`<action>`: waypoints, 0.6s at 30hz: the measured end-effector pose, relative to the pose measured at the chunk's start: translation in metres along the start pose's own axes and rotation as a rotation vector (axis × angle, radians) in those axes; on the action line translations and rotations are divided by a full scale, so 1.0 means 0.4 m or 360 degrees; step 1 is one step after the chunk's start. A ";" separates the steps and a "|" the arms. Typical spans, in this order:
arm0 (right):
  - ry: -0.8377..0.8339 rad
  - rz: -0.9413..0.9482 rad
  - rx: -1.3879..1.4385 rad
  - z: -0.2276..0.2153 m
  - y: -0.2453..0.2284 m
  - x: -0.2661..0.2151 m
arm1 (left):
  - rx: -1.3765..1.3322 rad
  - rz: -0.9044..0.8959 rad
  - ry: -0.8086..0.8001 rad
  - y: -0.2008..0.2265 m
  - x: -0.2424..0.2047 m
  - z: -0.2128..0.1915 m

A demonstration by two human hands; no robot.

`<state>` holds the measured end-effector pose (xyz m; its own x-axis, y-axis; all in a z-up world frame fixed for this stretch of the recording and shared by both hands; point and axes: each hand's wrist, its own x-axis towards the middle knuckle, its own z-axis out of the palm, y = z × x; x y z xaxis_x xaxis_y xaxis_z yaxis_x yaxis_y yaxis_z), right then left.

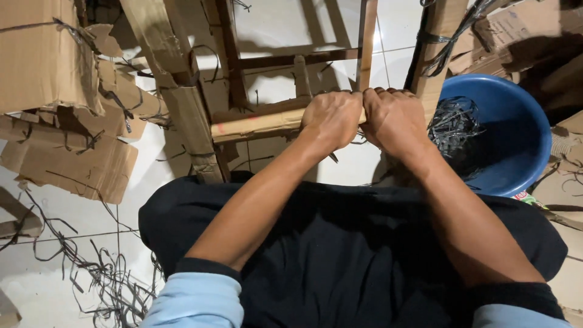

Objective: The person sits on the floor and repeatedly ties thin black wire around a cardboard-wrapped wooden leg of a chair frame. They pull the wire tight, twist it to secure it, and occasionally adjust the leg or reach for more wire from a nearby blue basin.

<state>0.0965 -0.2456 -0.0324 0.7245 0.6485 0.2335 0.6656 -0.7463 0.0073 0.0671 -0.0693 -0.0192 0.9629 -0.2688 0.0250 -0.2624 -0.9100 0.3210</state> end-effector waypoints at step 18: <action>-0.0268 -0.0021 0.0560 -0.161 -0.002 -0.020 | -0.0246 0.0089 -0.0270 0.050 -0.037 -0.178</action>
<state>0.0787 -0.2596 0.0283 0.7153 0.6950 0.0729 0.6746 -0.6595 -0.3317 0.0519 -0.0610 0.0544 0.9192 -0.3786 -0.1085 -0.2897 -0.8367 0.4648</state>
